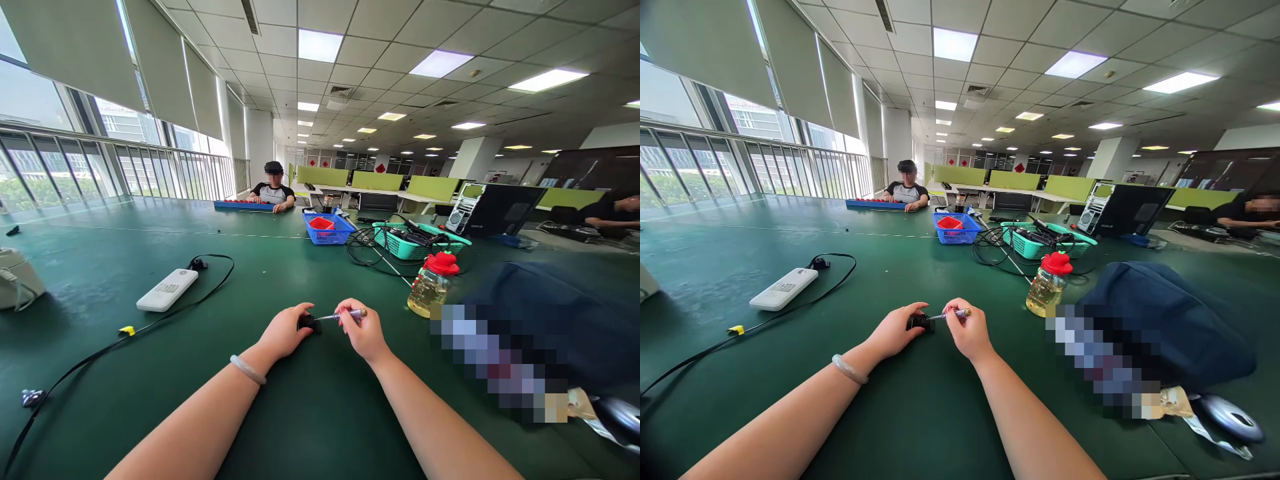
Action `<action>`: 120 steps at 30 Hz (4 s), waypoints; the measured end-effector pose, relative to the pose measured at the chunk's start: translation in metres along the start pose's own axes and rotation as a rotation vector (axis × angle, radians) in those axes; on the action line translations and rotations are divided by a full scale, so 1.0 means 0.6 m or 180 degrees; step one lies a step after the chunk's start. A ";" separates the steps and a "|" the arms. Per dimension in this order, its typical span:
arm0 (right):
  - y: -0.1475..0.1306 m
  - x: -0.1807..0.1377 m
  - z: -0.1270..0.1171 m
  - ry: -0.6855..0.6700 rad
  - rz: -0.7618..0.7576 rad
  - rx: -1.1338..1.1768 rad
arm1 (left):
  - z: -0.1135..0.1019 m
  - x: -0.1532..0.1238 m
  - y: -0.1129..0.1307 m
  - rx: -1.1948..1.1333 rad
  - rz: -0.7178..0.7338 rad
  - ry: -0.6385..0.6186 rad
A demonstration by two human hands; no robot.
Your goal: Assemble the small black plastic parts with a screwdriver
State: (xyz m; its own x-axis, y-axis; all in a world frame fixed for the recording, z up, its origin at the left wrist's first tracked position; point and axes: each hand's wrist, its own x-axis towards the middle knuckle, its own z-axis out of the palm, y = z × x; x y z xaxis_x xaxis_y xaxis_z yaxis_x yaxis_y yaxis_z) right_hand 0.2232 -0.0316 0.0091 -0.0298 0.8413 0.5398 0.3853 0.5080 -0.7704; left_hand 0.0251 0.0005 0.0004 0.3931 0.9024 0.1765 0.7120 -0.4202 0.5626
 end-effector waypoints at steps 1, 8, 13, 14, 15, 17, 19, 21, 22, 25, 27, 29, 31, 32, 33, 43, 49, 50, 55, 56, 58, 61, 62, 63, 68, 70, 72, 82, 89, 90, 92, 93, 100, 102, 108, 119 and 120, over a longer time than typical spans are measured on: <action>-0.006 -0.001 0.000 -0.0015 -0.0101 -0.0107 | 0.001 0.001 0.000 0.0038 0.0017 -0.0006; -0.029 -0.009 0.004 -0.0192 -0.0573 -0.0475 | 0.006 0.002 -0.005 0.0090 0.0221 -0.0004; -0.036 -0.013 0.009 -0.0406 -0.0827 -0.0640 | 0.003 0.001 -0.005 0.0041 0.0268 0.0002; -0.036 -0.013 0.011 -0.0470 -0.0915 -0.0707 | 0.002 0.000 -0.004 0.0023 0.0271 0.0006; -0.036 -0.014 0.013 -0.0520 -0.1026 -0.0791 | 0.002 0.000 -0.004 0.0005 0.0276 0.0007; -0.036 -0.015 0.018 -0.0593 -0.1300 -0.0984 | 0.001 -0.001 -0.004 -0.0032 0.0277 0.0009; -0.036 -0.017 0.023 -0.0675 -0.1589 -0.1194 | 0.001 -0.001 -0.004 -0.0063 0.0261 0.0002; -0.038 -0.019 0.027 -0.0757 -0.1866 -0.1411 | 0.001 -0.001 -0.005 -0.0082 0.0242 -0.0002; -0.039 -0.021 0.030 -0.0785 -0.2001 -0.1516 | 0.002 -0.001 -0.005 -0.0083 0.0235 -0.0003; -0.042 -0.023 0.034 -0.0698 -0.2332 -0.1693 | 0.003 0.002 -0.007 -0.0083 0.0221 -0.0008; -0.043 -0.023 0.036 -0.0594 -0.2466 -0.1696 | 0.004 0.004 -0.009 -0.0099 0.0229 -0.0017; -0.043 -0.023 0.036 -0.0551 -0.2529 -0.1688 | 0.004 0.005 -0.011 -0.0117 0.0240 -0.0021; -0.042 -0.022 0.035 -0.0541 -0.2536 -0.1696 | 0.004 0.004 -0.012 -0.0115 0.0243 -0.0016; -0.042 -0.022 0.035 -0.0535 -0.2531 -0.1700 | 0.004 0.004 -0.013 -0.0110 0.0246 -0.0012; -0.041 -0.022 0.035 -0.0532 -0.2524 -0.1707 | 0.004 0.004 -0.013 -0.0110 0.0253 -0.0013; -0.041 -0.024 0.039 -0.0529 -0.2775 -0.1878 | 0.005 0.005 -0.012 -0.0086 0.0230 -0.0005; -0.044 -0.022 0.032 -0.0410 -0.2748 -0.1841 | 0.000 0.002 -0.007 -0.0122 0.0198 -0.0060; -0.043 -0.022 0.032 -0.0384 -0.2705 -0.1795 | -0.001 0.002 -0.007 -0.0121 0.0188 -0.0066; -0.038 -0.023 0.030 -0.0291 -0.2328 -0.1419 | -0.004 0.001 -0.008 -0.0180 0.0201 -0.0096; -0.037 -0.022 0.030 -0.0293 -0.2295 -0.1375 | -0.004 0.001 -0.009 -0.0199 0.0210 -0.0109; -0.035 -0.022 0.030 -0.0316 -0.2280 -0.1354 | -0.004 0.001 -0.010 -0.0229 0.0207 -0.0120; -0.034 -0.020 0.029 -0.0368 -0.2320 -0.1420 | -0.003 0.003 -0.012 -0.0226 0.0200 -0.0109; -0.034 -0.020 0.028 -0.0363 -0.2322 -0.1435 | -0.003 0.003 -0.013 -0.0222 0.0198 -0.0110; -0.034 -0.019 0.027 -0.0344 -0.2313 -0.1440 | -0.002 0.004 -0.013 -0.0222 0.0194 -0.0114; -0.035 -0.019 0.026 -0.0315 -0.2327 -0.1499 | 0.002 0.004 -0.017 -0.0101 0.0158 -0.0051; -0.035 -0.021 0.031 -0.0397 -0.2379 -0.1602 | 0.004 0.004 -0.019 -0.0052 0.0145 -0.0008; -0.034 -0.023 0.037 -0.0504 -0.2416 -0.1694 | 0.006 0.004 -0.020 -0.0038 0.0134 0.0008; -0.028 -0.017 0.025 -0.0363 -0.2058 -0.1338 | 0.005 0.002 -0.019 0.0025 0.0046 0.0003; -0.030 -0.022 0.033 -0.0597 -0.2203 -0.1591 | 0.004 0.002 -0.017 -0.0031 -0.0021 -0.0027; -0.031 -0.023 0.034 -0.0580 -0.2257 -0.1612 | 0.004 0.002 -0.017 -0.0032 -0.0023 -0.0028; -0.033 -0.023 0.033 -0.0536 -0.2300 -0.1625 | 0.003 0.002 -0.016 -0.0034 -0.0023 -0.0033; -0.034 -0.023 0.032 -0.0524 -0.2293 -0.1631 | 0.003 0.002 -0.016 -0.0035 -0.0021 -0.0036; -0.039 -0.022 0.030 -0.0509 -0.2441 -0.1722 | 0.004 0.003 -0.016 0.0023 -0.0043 -0.0020; -0.041 -0.022 0.030 -0.0493 -0.2463 -0.1729 | 0.003 0.002 -0.015 0.0053 -0.0030 -0.0018; -0.044 -0.022 0.028 -0.0458 -0.2529 -0.1718 | 0.002 0.001 -0.012 0.0105 -0.0033 -0.0015; -0.042 -0.024 0.033 -0.0601 -0.2736 -0.1919 | 0.001 0.001 -0.011 0.0136 -0.0091 -0.0028; -0.042 -0.024 0.032 -0.0585 -0.2727 -0.1921 | 0.002 0.002 -0.011 0.0136 -0.0102 -0.0031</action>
State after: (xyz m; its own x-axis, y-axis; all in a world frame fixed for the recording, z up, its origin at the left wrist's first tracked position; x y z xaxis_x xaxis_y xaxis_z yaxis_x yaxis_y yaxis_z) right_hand 0.1962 -0.0528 0.0139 -0.6273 0.2873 0.7239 0.5620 0.8105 0.1654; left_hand 0.0211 0.0041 -0.0040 0.3753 0.9145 0.1509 0.7484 -0.3950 0.5328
